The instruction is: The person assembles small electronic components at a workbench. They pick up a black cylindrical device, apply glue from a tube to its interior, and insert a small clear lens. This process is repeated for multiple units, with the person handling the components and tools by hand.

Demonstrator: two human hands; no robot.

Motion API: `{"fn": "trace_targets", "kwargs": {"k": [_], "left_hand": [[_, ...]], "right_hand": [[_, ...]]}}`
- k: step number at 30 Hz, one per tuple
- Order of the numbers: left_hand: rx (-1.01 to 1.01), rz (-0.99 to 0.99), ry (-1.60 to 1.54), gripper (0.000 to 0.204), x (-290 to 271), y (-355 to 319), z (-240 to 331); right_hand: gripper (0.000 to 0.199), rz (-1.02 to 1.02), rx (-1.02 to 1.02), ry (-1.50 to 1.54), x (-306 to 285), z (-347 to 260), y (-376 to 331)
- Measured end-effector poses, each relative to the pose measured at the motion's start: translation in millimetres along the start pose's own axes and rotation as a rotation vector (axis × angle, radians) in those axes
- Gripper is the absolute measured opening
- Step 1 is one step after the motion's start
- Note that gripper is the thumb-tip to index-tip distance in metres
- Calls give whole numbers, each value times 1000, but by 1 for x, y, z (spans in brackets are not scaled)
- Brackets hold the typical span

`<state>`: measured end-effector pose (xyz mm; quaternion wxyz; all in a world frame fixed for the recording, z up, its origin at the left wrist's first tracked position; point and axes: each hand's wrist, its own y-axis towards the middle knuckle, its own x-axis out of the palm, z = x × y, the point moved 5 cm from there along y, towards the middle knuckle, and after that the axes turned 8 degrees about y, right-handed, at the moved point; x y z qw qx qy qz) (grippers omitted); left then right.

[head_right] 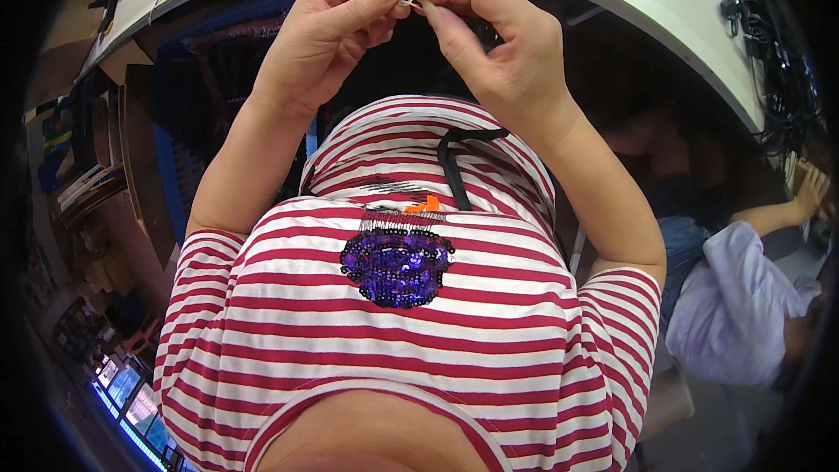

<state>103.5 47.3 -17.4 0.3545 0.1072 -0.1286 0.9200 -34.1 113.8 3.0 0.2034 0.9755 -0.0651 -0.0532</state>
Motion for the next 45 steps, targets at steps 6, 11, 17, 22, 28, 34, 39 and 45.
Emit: {"fn": "trace_targets", "kwargs": {"k": [6, 11, 17, 22, 28, 34, 39, 45], "left_hand": [[54, 8, 89, 18, 0, -1, 4], [78, -96, 408, 20, -3, -3, 21], [-6, -198, 577, 18, 1, -1, 25], [80, -125, 378, 15, -2, 0, 13], [101, -4, 168, 14, -2, 1, 1], [101, 31, 83, 14, -2, 1, -4], [93, 25, 95, 15, -4, 0, -5], [83, 8, 67, 14, -2, -4, -6]], "right_hand": [[17, -51, -178, -213, -1, -9, 5], [12, -227, 125, 86, -8, 4, 11], [13, -401, 176, 45, -5, 0, 16], [13, -208, 68, 47, -8, 4, 13], [18, -28, -233, -238, -2, -8, 4], [21, 9, -459, -402, 6, -6, -1], [21, -13, -479, -472, 7, -9, -2], [22, -29, -568, -501, 10, -11, -4]]}}
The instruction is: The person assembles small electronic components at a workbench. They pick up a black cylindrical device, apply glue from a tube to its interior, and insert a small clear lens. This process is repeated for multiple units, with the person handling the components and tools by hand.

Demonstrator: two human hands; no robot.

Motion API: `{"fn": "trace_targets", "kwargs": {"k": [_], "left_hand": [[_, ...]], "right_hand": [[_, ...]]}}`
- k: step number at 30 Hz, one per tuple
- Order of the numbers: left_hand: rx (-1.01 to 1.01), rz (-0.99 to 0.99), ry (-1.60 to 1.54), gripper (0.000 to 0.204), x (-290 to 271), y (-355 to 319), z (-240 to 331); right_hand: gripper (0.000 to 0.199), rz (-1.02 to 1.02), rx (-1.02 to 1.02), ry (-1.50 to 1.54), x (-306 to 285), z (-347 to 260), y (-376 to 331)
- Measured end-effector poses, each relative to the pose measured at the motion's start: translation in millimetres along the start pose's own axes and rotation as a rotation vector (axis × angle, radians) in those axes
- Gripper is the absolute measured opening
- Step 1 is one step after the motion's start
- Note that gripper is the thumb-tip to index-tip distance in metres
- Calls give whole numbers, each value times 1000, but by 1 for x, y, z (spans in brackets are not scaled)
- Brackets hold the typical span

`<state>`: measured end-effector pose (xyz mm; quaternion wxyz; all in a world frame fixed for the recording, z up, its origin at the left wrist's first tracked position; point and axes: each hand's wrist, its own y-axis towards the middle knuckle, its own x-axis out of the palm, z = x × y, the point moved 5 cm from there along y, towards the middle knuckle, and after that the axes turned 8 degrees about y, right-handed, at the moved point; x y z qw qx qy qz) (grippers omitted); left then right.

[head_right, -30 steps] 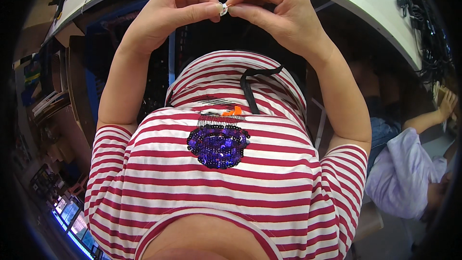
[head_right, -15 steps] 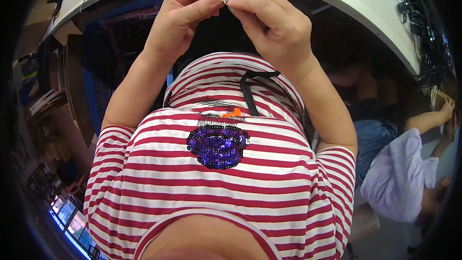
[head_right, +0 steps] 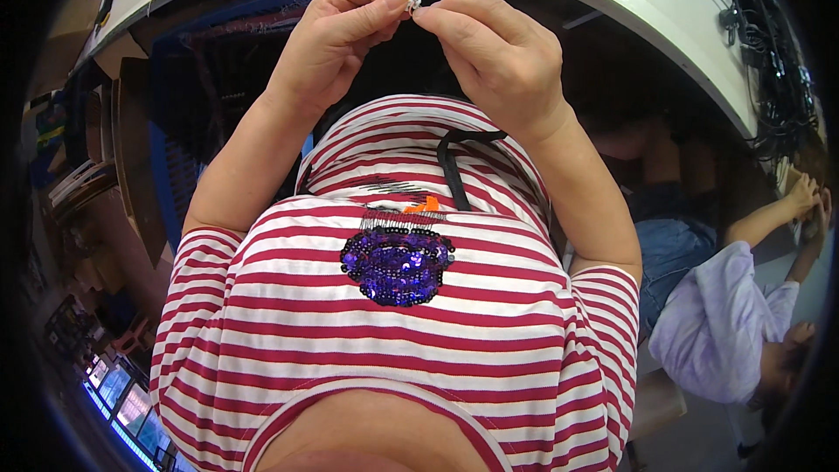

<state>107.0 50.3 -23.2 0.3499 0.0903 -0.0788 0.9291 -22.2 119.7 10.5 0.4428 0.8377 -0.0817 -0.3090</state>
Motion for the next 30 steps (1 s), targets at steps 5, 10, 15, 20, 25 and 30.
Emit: {"fn": "trace_targets", "kwargs": {"k": [5, 10, 15, 20, 25, 30], "left_hand": [[-23, -2, 14, 15, 0, -2, 2], [4, -66, 80, 16, -4, -3, 8], [18, -55, 159, 27, -2, -1, 5], [287, -123, 343, 76, 31, 5, -28], [119, -79, -130, 27, 26, 16, -34], [214, -125, -237, 27, 17, 26, -11]], "right_hand": [[20, -25, -7, -40, 1, -1, 2], [15, -17, 213, 71, -3, 8, 9], [14, 58, 691, 515, -4, 23, 8], [17, 321, 1024, 1135, 3, 41, -3], [7, 207, 745, 831, -20, 33, 11], [16, -300, -81, 46, -17, -17, 26]]}}
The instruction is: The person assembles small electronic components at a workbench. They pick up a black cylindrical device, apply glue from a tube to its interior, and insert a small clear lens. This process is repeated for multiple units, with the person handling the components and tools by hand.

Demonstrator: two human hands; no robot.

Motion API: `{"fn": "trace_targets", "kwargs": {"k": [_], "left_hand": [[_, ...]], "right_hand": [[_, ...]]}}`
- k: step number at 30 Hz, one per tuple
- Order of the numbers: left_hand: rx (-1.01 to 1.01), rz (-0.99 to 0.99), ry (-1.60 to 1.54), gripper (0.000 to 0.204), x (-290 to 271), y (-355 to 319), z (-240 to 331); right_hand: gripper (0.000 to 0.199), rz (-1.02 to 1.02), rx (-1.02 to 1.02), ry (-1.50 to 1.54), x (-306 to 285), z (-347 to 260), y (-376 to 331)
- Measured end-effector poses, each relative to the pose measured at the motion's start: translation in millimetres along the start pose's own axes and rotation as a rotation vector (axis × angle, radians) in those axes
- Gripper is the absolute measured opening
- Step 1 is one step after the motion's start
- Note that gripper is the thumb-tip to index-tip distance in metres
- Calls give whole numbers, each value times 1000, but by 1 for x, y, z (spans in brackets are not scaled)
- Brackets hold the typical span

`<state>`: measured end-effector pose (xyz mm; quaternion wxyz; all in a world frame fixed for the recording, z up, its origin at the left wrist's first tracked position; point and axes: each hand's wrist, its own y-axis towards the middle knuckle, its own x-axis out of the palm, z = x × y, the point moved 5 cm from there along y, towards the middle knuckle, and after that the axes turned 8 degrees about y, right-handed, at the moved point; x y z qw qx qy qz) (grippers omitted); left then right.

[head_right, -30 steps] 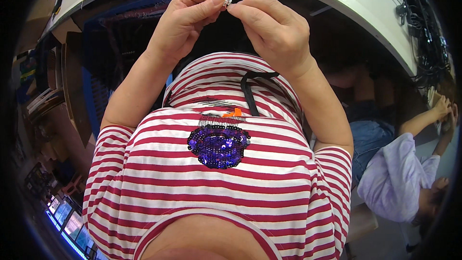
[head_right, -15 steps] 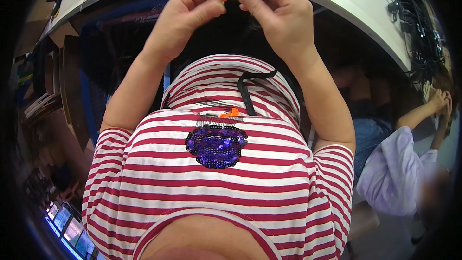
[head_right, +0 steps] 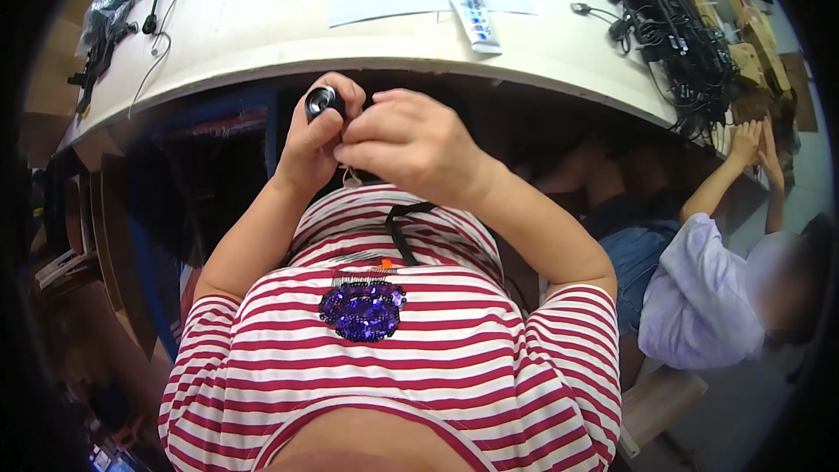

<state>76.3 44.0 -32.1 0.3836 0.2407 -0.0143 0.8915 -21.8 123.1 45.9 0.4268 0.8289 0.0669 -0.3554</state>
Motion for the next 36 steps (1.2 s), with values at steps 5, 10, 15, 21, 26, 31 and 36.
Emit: {"fn": "trace_targets", "kwargs": {"k": [5, 10, 15, 21, 26, 31, 36], "left_hand": [[-98, 171, 75, 16, 2, 5, 13], [-53, 162, 167, 11, 7, 13, 36], [-109, 188, 323, 15, 14, 21, 49], [-142, 214, 466, 20, 4, 35, 47], [-75, 197, 387, 19, 1, 33, 46], [-118, 129, 430, 17, 0, 25, 53], [-188, 146, 364, 21, -1, 22, 52]], "right_hand": [[25, -15, 19, -120, -31, 21, 2], [19, 194, 678, -433, -92, 104, 5], [25, 59, 1000, -356, -82, 163, -7], [17, 285, 864, 412, -54, 100, 10], [14, 340, 822, 637, -20, 62, 10], [17, 288, 674, 327, -9, 57, 10], [20, 264, 623, 259, -2, 52, 12]]}}
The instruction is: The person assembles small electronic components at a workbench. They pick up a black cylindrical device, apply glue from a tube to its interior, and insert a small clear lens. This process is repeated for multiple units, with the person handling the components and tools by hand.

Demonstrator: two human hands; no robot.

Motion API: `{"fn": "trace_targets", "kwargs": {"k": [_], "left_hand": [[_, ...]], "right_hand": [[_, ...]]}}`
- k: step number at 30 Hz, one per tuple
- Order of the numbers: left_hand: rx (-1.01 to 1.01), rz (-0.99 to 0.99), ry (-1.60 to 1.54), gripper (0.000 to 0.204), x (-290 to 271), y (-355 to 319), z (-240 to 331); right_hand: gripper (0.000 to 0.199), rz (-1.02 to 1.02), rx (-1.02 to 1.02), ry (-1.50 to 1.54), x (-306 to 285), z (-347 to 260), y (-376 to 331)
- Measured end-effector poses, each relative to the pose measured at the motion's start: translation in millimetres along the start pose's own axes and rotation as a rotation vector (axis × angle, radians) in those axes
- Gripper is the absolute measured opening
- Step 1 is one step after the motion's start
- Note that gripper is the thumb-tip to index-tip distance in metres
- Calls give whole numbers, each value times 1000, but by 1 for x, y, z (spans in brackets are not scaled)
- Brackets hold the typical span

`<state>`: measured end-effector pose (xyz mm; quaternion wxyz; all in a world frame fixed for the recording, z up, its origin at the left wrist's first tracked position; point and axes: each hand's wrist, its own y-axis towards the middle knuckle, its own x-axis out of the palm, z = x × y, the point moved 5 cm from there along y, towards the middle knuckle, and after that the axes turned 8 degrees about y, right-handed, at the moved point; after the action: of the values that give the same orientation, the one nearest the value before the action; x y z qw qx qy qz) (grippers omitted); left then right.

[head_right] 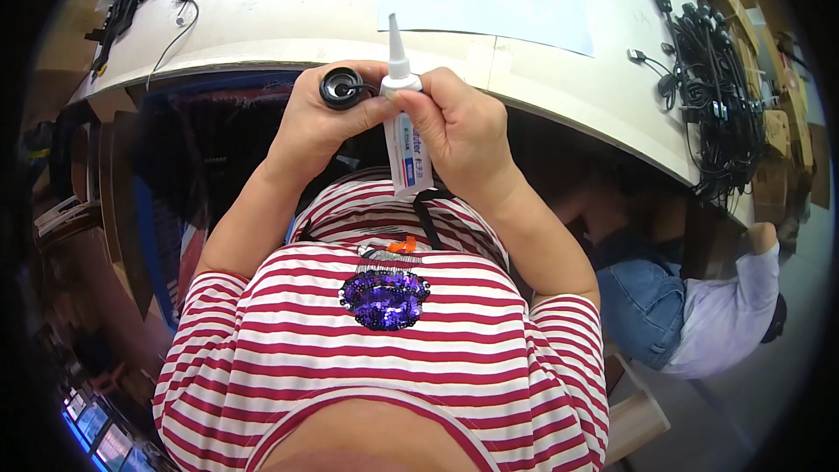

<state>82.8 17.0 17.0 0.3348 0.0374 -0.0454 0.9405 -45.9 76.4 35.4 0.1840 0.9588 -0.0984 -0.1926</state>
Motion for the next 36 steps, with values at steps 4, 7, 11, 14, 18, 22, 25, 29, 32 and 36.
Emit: {"fn": "trace_targets", "kwargs": {"k": [4, 7, 11, 14, 18, 22, 25, 29, 32, 36], "left_hand": [[14, -10, 108, 23, -2, -1, 0], [40, -16, 150, 22, -1, -4, 3], [0, -23, 108, 22, 1, -6, 1], [-8, -46, 91, 21, 3, -7, -1], [-6, -50, 76, 20, 2, -8, -4], [25, -37, 57, 16, 4, -8, -3], [35, -29, 71, 16, 4, -7, -6], [65, -26, 126, 17, 5, -5, -7], [58, -28, 133, 17, 5, -5, -6], [53, -22, 114, 17, 7, -4, -8]], "right_hand": [[22, -42, -51, -94, 3, -1, -2], [22, -59, -89, -139, 2, -3, -3], [23, -35, -44, -12, 5, -3, -7], [22, -27, -42, 47, 6, -2, -9], [23, -47, -47, 61, 6, -4, -9], [24, -50, -57, 79, 6, -4, -9], [24, -49, -64, 88, 6, -3, -10], [27, -44, -74, 99, 5, -2, -9], [28, -53, -59, 109, 5, 0, -9], [29, -46, -50, 126, 3, 1, -9]]}}
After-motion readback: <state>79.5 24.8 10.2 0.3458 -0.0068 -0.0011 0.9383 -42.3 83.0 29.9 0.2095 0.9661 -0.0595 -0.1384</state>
